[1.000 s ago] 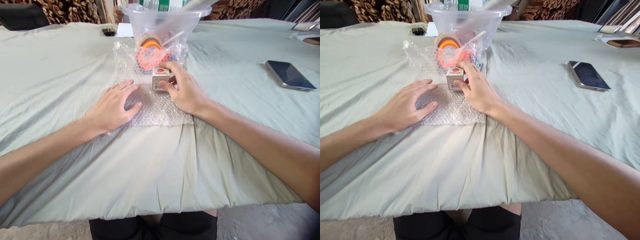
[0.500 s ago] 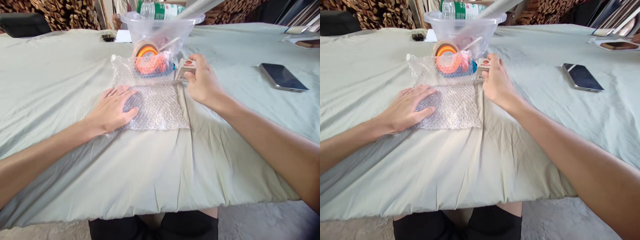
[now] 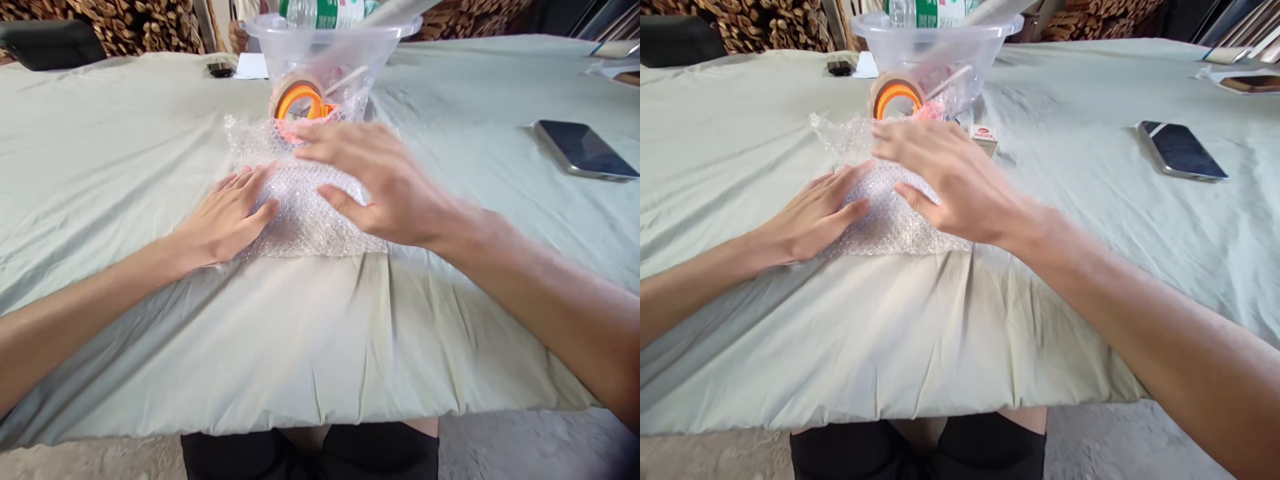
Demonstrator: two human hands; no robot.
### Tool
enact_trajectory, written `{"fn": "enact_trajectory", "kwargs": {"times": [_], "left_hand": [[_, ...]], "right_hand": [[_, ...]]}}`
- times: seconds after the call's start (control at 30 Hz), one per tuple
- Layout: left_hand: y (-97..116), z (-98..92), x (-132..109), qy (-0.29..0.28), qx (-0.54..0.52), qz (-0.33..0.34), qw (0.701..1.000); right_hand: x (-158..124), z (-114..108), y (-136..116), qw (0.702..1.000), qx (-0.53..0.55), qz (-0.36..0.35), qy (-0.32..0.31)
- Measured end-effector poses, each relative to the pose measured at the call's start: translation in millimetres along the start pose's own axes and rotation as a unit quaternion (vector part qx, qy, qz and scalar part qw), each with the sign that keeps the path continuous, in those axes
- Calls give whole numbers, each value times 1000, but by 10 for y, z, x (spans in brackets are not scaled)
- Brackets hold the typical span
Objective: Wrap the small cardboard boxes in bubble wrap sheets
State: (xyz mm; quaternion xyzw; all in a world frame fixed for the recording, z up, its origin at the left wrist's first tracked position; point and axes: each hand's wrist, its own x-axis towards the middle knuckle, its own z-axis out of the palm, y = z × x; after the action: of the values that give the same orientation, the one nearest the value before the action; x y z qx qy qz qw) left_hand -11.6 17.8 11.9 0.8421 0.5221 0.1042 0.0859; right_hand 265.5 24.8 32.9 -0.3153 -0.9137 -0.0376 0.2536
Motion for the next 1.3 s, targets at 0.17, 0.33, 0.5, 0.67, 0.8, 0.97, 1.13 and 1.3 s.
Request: {"fn": "enact_trajectory", "kwargs": {"times": [0.17,0.33,0.5,0.67,0.8,0.97,1.13,1.3], "left_hand": [[-1,9,-19,17,-17,-4,1000],[36,-27,-45,38,-20,-55,998],[-69,-60,5,29,39,-28,998],[-176,-82,57,50,67,17,996],[-170,-94,49,53,54,31,997],[-196,-70,60,30,16,41,999],[-230,-43,79,30,11,52,998],[-222,-46,72,21,20,45,999]], "right_hand": [[-87,181,225,978,26,113,-172],[-100,214,288,983,-2,136,-122],[-66,207,322,982,17,154,-110],[-63,233,411,982,13,162,-99],[-66,271,437,979,-4,166,-115],[-43,220,437,981,16,162,-104],[-72,101,585,967,-70,235,66],[-196,148,965,952,-32,303,17]]}}
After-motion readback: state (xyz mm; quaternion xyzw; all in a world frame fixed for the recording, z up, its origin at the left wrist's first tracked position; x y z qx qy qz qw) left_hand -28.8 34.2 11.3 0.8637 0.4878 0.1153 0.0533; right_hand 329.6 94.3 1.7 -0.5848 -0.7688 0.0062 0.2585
